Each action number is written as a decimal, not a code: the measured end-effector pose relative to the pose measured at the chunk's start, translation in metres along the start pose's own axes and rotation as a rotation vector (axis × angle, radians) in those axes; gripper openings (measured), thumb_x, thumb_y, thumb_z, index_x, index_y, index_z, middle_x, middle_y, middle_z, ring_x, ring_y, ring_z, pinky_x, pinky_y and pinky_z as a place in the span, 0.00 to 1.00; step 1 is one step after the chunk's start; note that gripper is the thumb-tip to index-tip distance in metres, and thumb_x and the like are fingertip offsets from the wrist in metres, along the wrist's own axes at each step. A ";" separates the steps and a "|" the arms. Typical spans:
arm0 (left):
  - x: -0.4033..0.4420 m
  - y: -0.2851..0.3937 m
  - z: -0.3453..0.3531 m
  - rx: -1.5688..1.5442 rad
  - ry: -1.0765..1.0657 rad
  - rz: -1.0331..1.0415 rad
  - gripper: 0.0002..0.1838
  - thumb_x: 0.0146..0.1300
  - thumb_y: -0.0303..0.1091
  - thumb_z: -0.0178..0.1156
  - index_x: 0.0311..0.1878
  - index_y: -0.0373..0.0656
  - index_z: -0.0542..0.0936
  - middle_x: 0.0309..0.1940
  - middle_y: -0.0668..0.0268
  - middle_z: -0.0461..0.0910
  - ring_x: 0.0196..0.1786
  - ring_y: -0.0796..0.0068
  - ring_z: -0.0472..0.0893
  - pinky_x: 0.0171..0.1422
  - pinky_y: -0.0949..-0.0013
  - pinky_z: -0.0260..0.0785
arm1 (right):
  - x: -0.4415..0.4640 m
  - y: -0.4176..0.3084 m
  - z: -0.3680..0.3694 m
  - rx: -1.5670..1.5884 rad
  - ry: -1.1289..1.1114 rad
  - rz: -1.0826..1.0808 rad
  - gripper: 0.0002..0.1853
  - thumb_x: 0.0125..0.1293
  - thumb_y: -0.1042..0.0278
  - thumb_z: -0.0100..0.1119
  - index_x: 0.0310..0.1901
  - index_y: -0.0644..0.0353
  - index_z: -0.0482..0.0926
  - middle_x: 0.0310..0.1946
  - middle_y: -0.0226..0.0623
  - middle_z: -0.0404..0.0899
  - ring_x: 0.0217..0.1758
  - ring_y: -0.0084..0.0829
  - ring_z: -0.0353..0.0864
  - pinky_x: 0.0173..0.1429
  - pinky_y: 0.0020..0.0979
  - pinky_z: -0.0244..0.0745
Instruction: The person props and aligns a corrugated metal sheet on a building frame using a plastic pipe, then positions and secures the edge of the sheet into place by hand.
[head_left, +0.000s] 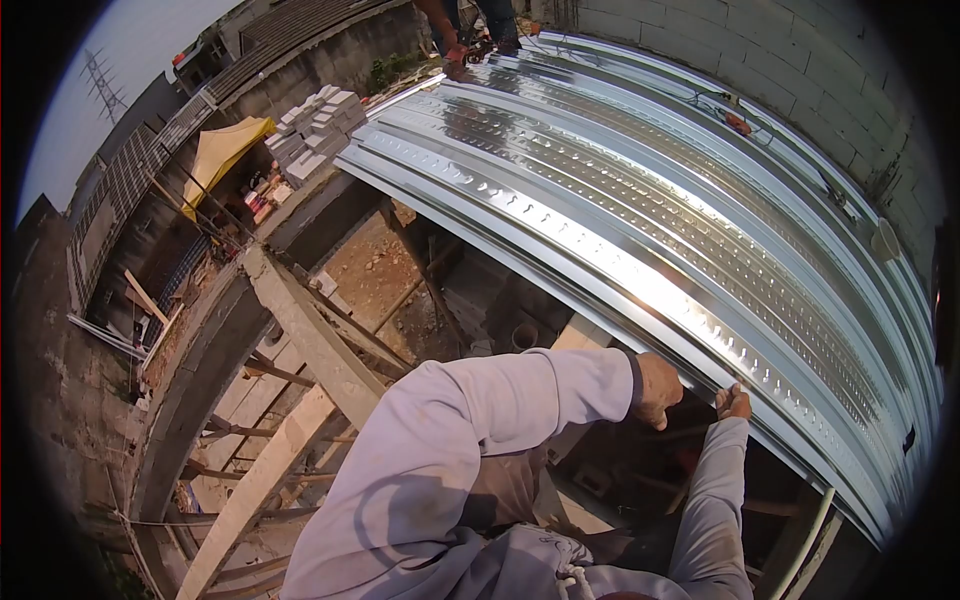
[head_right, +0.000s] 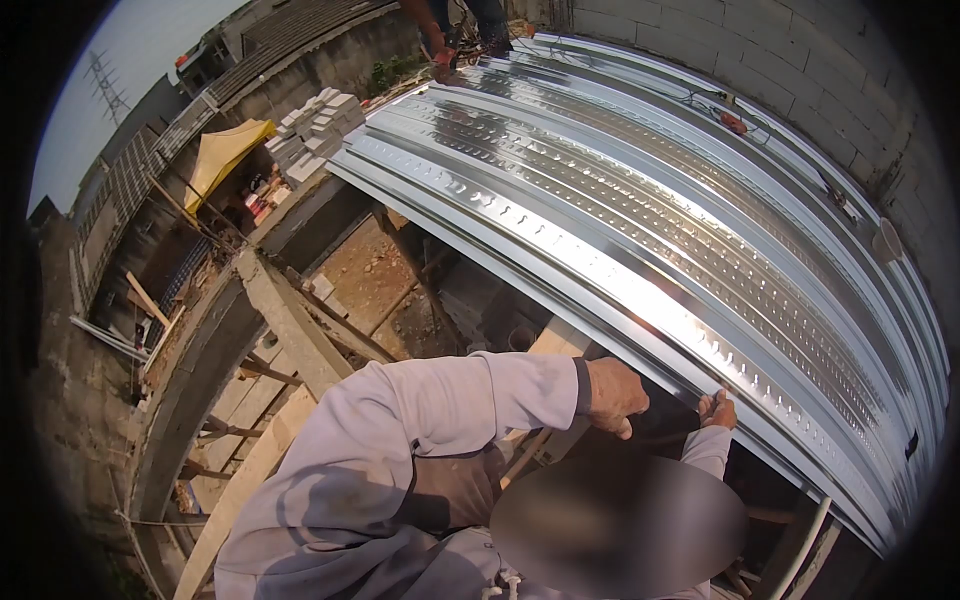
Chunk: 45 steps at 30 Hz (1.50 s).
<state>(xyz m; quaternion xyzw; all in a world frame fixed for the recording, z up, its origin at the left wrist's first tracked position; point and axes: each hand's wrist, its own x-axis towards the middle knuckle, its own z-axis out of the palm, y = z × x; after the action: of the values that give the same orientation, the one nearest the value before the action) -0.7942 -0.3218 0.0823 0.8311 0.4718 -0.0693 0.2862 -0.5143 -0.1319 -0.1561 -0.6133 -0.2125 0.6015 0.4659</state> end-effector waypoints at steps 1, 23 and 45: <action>0.001 -0.001 0.001 0.001 0.006 0.006 0.20 0.49 0.48 0.55 0.40 0.42 0.74 0.34 0.57 0.76 0.41 0.59 0.75 0.43 0.62 0.66 | 0.000 0.000 0.000 -0.005 -0.002 -0.001 0.09 0.56 0.64 0.51 0.27 0.62 0.70 0.21 0.40 0.73 0.20 0.31 0.74 0.19 0.26 0.69; -0.005 0.003 -0.005 0.009 -0.004 0.003 0.20 0.50 0.48 0.54 0.39 0.42 0.74 0.34 0.57 0.76 0.42 0.60 0.75 0.44 0.63 0.66 | -0.011 -0.005 0.005 -0.037 0.049 0.012 0.09 0.55 0.65 0.53 0.26 0.61 0.71 0.21 0.39 0.73 0.21 0.31 0.74 0.22 0.26 0.71; -0.003 0.003 -0.005 0.006 -0.014 -0.011 0.20 0.50 0.48 0.55 0.39 0.42 0.74 0.34 0.57 0.76 0.42 0.60 0.75 0.44 0.63 0.66 | -0.003 -0.003 0.001 -0.022 0.012 0.012 0.09 0.56 0.64 0.51 0.27 0.62 0.70 0.21 0.39 0.73 0.20 0.31 0.74 0.21 0.25 0.71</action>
<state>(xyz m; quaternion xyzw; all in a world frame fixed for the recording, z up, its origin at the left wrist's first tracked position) -0.7943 -0.3226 0.0883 0.8288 0.4741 -0.0782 0.2869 -0.5148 -0.1328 -0.1522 -0.6231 -0.2126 0.5983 0.4568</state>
